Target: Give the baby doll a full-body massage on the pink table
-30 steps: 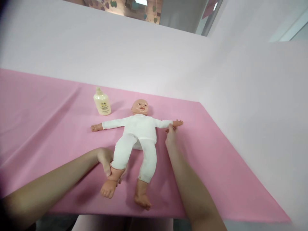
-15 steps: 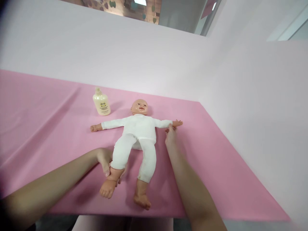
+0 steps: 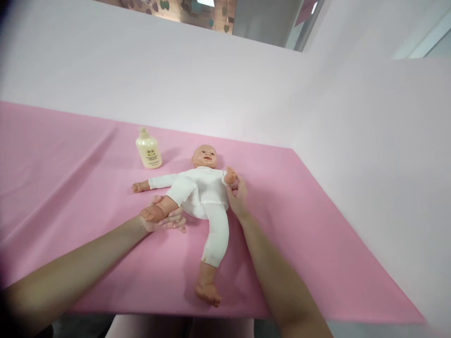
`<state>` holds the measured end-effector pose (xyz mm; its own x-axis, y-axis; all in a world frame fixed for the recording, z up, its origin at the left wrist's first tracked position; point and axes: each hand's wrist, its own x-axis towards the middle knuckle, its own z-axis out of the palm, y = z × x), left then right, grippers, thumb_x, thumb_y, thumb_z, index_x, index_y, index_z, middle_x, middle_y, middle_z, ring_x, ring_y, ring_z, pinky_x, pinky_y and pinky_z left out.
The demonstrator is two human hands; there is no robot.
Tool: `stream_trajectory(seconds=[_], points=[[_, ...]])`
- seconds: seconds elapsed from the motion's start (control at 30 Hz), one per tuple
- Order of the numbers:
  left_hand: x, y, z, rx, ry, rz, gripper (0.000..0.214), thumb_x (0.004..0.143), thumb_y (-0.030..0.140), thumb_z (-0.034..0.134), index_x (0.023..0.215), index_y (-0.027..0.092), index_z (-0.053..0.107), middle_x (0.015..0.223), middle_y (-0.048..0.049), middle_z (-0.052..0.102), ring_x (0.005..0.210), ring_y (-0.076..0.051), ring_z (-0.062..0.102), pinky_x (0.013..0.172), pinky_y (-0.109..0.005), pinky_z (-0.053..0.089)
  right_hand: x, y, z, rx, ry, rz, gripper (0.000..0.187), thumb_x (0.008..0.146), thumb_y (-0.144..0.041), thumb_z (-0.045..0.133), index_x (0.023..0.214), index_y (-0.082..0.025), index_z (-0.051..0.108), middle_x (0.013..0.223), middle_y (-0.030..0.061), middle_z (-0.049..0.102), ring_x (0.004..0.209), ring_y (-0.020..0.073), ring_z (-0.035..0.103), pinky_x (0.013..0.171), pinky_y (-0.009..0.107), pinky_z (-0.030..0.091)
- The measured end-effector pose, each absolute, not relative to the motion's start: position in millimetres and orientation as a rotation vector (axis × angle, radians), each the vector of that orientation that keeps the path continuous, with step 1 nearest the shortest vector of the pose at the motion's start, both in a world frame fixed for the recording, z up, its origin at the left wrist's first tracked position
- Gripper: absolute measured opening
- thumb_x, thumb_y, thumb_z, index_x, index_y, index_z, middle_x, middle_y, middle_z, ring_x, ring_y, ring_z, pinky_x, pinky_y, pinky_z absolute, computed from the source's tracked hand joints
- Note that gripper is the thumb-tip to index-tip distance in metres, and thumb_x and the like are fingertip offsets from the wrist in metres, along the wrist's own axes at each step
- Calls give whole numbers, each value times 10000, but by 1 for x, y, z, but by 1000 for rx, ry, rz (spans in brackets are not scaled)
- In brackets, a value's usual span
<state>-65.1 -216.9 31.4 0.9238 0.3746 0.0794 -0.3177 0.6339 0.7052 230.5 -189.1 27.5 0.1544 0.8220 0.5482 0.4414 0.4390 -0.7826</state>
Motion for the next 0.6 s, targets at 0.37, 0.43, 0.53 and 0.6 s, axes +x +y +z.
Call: stream_trajectory(seconds=[0.37,0.43,0.53,0.6], points=[[-63,-222,43,729,267,522,504,734,699,643,669,223,491,435,37,350,655,-241,562,765,-398,522,218,-200,36,-1107,-1844,187,334,979,-339,564,1304,-293,628,1330,89,639,1276,249,606,1060,444,560],[-63,-222,43,735,262,516,506,731,698,648,673,218,500,438,38,347,658,-241,566,768,-396,522,219,-199,34,-1102,-1843,177,334,980,-341,566,1305,-295,627,1328,85,640,1273,246,608,1052,435,565],[-63,-221,42,755,238,499,524,712,714,668,682,209,530,439,36,354,661,-238,562,785,-395,520,219,-198,32,-1101,-1838,180,335,981,-343,562,1307,-295,623,1328,84,639,1254,241,616,1034,432,573],[-63,-220,39,774,226,486,538,713,735,655,684,210,539,445,34,362,658,-235,552,808,-411,522,219,-198,32,-1107,-1830,192,336,980,-345,562,1306,-291,622,1331,86,638,1256,242,614,1042,438,566]])
